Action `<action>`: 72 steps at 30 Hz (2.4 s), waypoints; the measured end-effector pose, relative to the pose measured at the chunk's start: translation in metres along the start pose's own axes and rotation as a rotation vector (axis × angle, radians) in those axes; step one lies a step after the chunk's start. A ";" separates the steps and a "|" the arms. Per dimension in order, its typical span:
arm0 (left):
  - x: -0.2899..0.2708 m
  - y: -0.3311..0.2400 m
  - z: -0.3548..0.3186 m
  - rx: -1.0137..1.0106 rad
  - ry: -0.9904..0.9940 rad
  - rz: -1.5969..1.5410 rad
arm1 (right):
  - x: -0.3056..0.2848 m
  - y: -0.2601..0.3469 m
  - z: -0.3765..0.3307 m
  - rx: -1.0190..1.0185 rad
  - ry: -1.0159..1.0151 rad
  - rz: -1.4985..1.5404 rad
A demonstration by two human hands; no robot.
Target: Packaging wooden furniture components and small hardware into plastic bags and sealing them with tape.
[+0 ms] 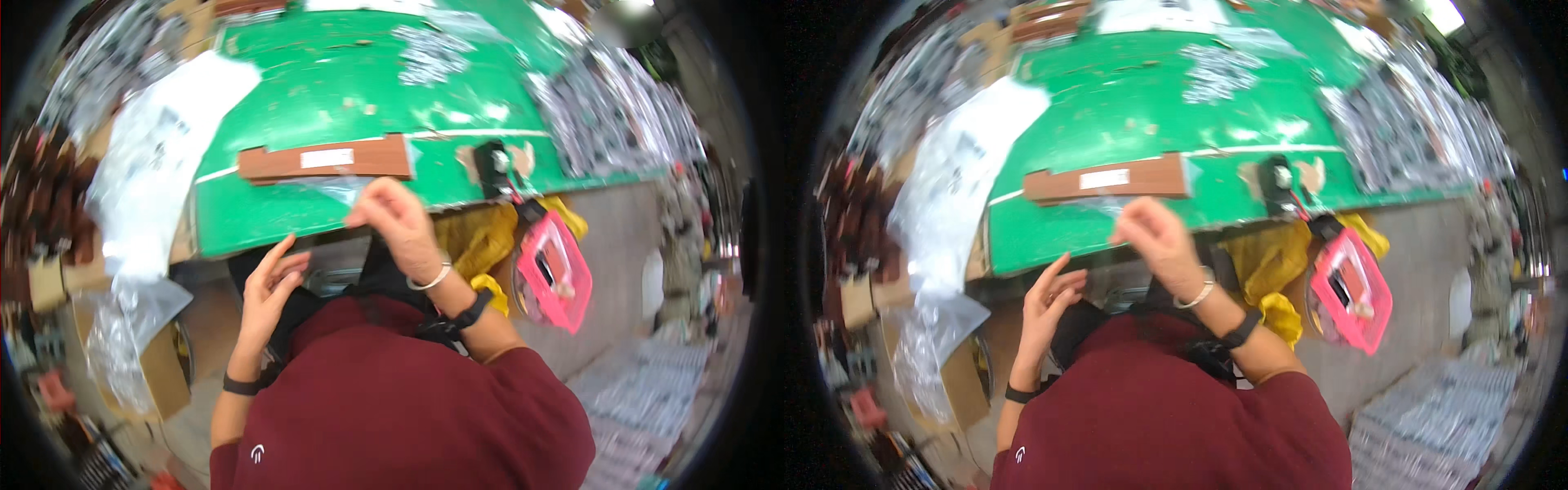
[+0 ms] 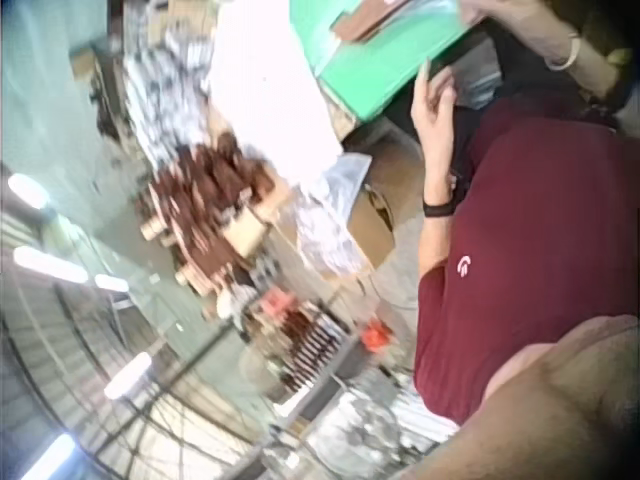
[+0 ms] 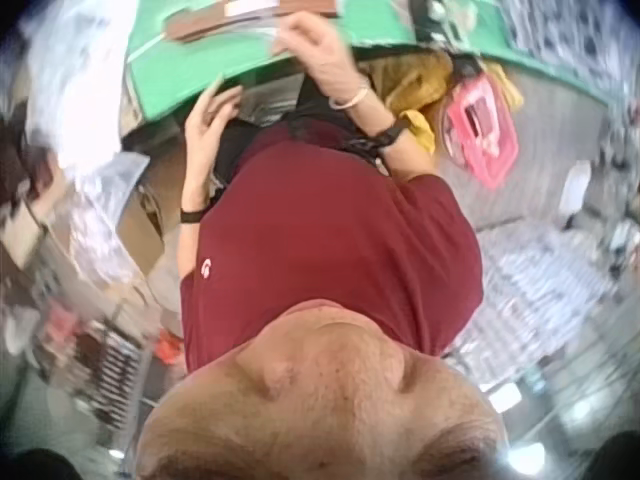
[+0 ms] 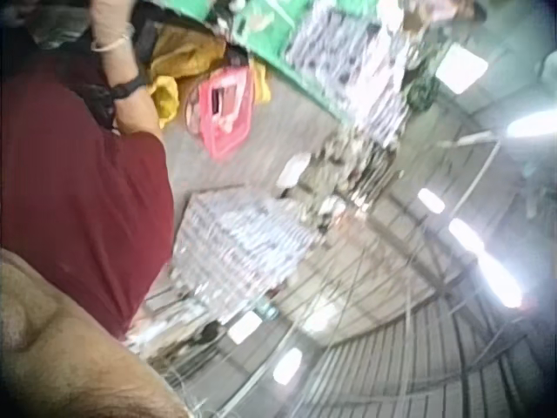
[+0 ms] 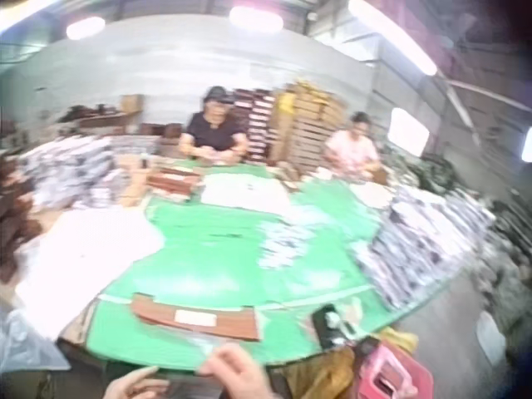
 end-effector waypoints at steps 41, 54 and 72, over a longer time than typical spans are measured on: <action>-0.139 -0.136 0.083 1.055 -1.243 1.147 | -0.074 -0.005 -0.001 -0.100 -0.002 -0.554; -0.059 -0.040 0.025 0.854 -0.400 1.149 | 0.118 -0.070 0.024 0.527 0.398 -0.068; -0.244 0.036 0.178 0.204 -0.627 1.439 | 0.031 -0.089 0.011 0.298 0.040 -0.330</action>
Point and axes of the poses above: each hand's wrist, its own z-axis towards the middle knuckle, its own x-axis out of the palm, y = z × x, the point moved 2 cm from there along z, towards the middle knuckle, and after that the axes turned 15 degrees about -y, right-handed, at the moved point
